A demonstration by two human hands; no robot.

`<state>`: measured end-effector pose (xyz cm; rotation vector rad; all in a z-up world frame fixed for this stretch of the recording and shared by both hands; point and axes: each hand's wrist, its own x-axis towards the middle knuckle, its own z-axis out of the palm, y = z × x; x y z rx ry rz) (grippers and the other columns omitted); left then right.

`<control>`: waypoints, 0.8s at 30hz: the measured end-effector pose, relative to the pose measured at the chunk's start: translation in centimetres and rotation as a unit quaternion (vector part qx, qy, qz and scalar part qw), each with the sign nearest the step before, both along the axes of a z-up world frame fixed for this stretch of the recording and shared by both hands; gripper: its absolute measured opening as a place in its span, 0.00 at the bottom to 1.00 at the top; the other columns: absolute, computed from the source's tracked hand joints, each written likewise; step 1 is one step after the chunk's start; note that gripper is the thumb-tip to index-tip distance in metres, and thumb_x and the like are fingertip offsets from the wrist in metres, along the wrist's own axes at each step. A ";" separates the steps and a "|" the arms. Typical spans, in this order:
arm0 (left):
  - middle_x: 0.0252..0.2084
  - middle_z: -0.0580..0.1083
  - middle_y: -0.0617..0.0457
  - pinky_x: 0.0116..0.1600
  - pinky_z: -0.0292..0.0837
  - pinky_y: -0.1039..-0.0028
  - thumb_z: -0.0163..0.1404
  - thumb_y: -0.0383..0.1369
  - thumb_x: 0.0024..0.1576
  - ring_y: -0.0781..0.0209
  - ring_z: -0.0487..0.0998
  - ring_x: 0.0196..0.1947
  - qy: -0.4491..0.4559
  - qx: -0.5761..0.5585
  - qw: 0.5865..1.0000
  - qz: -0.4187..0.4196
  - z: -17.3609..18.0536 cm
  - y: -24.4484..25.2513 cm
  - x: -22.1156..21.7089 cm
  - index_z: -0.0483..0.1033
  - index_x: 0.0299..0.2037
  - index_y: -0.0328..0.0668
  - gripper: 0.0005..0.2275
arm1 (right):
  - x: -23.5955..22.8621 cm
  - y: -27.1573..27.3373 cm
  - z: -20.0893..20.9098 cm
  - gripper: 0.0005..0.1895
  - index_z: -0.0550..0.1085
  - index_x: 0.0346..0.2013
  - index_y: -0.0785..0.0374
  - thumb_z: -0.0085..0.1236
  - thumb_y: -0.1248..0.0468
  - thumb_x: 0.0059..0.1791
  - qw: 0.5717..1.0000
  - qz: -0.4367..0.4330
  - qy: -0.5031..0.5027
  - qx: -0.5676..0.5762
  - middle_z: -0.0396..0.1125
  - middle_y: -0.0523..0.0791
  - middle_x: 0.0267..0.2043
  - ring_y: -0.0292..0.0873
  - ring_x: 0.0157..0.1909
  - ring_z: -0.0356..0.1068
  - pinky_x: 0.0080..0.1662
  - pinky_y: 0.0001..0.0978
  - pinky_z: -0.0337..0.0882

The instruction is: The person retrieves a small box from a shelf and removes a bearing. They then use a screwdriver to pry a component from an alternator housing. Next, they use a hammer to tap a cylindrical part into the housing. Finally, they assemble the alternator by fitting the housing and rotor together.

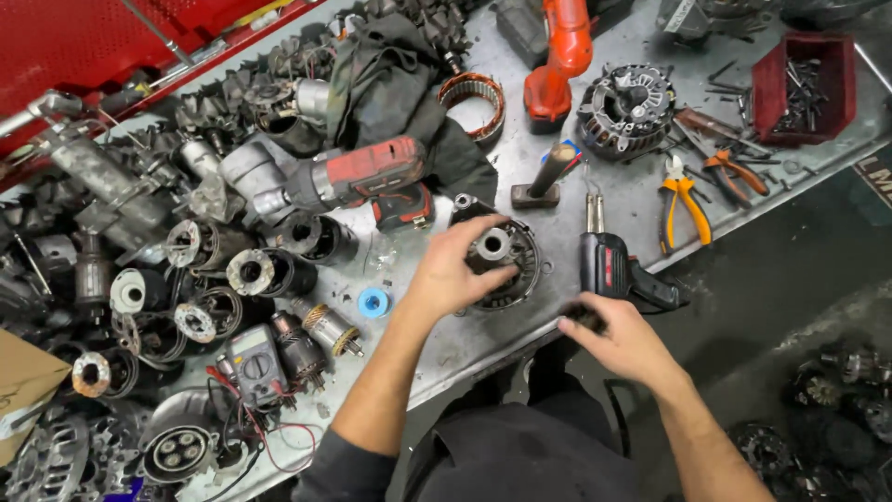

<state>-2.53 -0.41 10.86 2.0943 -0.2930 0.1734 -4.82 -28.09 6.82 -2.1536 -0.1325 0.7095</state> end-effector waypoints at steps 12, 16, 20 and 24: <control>0.47 0.81 0.54 0.55 0.79 0.75 0.68 0.29 0.51 0.69 0.81 0.47 -0.049 -0.308 0.944 0.110 3.0 2.1 -2.7 0.76 0.52 0.37 0.20 | 3.8 8.7 3.6 0.28 0.71 0.56 0.69 0.61 0.55 0.47 0.906 0.119 -0.406 -0.012 0.70 0.56 0.47 0.60 0.49 0.71 0.46 0.47 0.72; 0.46 0.81 0.53 0.54 0.79 0.74 0.68 0.28 0.51 0.67 0.81 0.45 -0.028 -0.338 0.930 0.138 -0.9 4.3 -5.1 0.76 0.52 0.36 0.20 | 5.6 11.4 5.7 0.22 0.75 0.50 0.66 0.59 0.53 0.49 0.895 0.190 -0.394 -0.089 0.70 0.54 0.43 0.59 0.42 0.72 0.41 0.50 0.72; 0.44 0.81 0.52 0.50 0.80 0.74 0.67 0.27 0.48 0.67 0.81 0.41 0.048 -0.377 0.896 0.229 -5.6 5.2 -8.6 0.77 0.50 0.34 0.20 | 6.4 12.3 5.0 0.15 0.75 0.38 0.62 0.54 0.52 0.51 0.797 0.340 -0.401 -0.296 0.71 0.48 0.36 0.53 0.37 0.74 0.38 0.47 0.74; 0.42 0.81 0.51 0.47 0.79 0.73 0.66 0.26 0.48 0.66 0.81 0.39 0.086 -0.417 0.852 0.306 -8.9 5.6 -11.3 0.77 0.49 0.31 0.19 | 7.9 12.5 3.1 0.16 0.75 0.36 0.62 0.55 0.51 0.52 0.776 0.355 -0.425 -0.303 0.72 0.49 0.37 0.54 0.38 0.74 0.40 0.47 0.75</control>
